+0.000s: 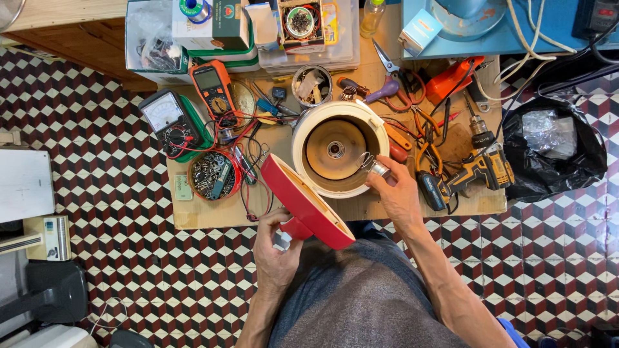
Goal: The person unpacks a new light bulb from a plastic bag and box, then uses pliers to remove a small metal piece from the bulb base. They insert the bulb into the socket of a disassembled red and white appliance, place the lid on top, and then remove the lid and inner pot to continue working on the internal components.
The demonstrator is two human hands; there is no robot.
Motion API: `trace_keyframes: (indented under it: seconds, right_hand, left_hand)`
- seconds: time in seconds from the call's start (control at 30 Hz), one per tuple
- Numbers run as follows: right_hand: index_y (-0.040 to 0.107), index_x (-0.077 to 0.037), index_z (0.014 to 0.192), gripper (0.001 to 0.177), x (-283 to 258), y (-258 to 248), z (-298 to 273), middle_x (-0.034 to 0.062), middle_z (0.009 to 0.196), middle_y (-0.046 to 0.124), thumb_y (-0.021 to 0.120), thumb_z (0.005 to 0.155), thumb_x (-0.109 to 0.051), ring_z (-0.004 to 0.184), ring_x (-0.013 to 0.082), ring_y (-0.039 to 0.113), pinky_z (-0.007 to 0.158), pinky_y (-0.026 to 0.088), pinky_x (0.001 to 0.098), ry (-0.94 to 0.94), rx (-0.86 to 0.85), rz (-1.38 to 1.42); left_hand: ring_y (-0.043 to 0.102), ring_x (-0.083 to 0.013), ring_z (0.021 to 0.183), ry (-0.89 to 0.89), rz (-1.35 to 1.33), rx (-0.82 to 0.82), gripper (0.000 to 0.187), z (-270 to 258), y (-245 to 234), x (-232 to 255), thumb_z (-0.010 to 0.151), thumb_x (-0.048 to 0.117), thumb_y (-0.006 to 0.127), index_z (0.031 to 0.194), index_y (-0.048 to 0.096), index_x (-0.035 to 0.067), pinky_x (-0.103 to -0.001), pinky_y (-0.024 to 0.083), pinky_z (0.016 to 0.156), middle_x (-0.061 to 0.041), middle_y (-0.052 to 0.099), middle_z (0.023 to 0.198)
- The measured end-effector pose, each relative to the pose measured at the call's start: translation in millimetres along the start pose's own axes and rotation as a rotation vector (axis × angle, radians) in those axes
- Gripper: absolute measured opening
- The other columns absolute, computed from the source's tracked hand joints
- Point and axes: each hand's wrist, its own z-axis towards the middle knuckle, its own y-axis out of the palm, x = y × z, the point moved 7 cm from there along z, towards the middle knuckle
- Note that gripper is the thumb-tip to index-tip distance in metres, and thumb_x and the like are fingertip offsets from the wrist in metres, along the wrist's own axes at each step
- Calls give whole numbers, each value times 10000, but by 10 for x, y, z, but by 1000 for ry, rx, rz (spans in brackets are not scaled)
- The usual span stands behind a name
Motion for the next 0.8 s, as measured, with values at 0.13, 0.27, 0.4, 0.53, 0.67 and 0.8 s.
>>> trace_keyframes:
  seconds: [0.13, 0.27, 0.4, 0.53, 0.67, 0.8]
  right_hand:
    - [548, 37, 1334, 441, 57, -39, 17, 91, 1057, 714, 697, 948, -118, 883, 130, 695, 768, 581, 258, -4, 23, 169]
    - [568, 33, 1306, 400, 91, -37, 41, 104, 1086, 710, 707, 962, -117, 904, 147, 685, 790, 564, 278, -4, -4, 313]
    - [568, 18, 1338, 428, 116, -30, 14, 106, 1123, 716, 687, 952, -124, 954, 158, 701, 875, 562, 292, 76, -25, 320]
    - [563, 35, 1369, 464, 115, -6, 18, 123, 1145, 712, 685, 957, -141, 984, 173, 706, 930, 560, 308, 79, -57, 383]
    - [534, 10, 1386, 495, 84, 1, -20, 104, 1183, 706, 681, 947, -163, 1022, 158, 702, 938, 541, 311, 69, -60, 312]
    - [535, 10, 1392, 496, 25, 11, -40, 121, 1203, 703, 684, 946, -145, 1037, 169, 713, 903, 543, 300, 19, -49, 225]
  left_hand:
    - [688, -256, 1193, 10, -7, 13, 409, -12, 8, 2, 849, 79, 801, 1163, 544, 30, -390, 575, 1033, -155, 652, 1272]
    - [682, -270, 1199, 36, 27, 23, 411, -11, 6, -2, 850, 87, 801, 1163, 540, 31, -400, 575, 1040, -161, 648, 1287]
    - [667, -276, 1220, 46, 48, 29, 427, -13, 19, -49, 851, 86, 807, 1176, 533, 32, -402, 572, 1065, -163, 632, 1302]
    - [678, -271, 1222, 51, 50, 50, 434, -29, 15, -77, 836, 61, 807, 1170, 531, 33, -400, 577, 1070, -157, 642, 1306]
    - [677, -270, 1210, 22, 59, 53, 448, -30, 21, -110, 825, 60, 818, 1167, 529, 30, -396, 578, 1066, -156, 636, 1293]
    - [667, -270, 1231, 49, 43, 54, 446, -29, 26, -98, 829, 61, 811, 1168, 523, 28, -393, 575, 1079, -158, 630, 1309]
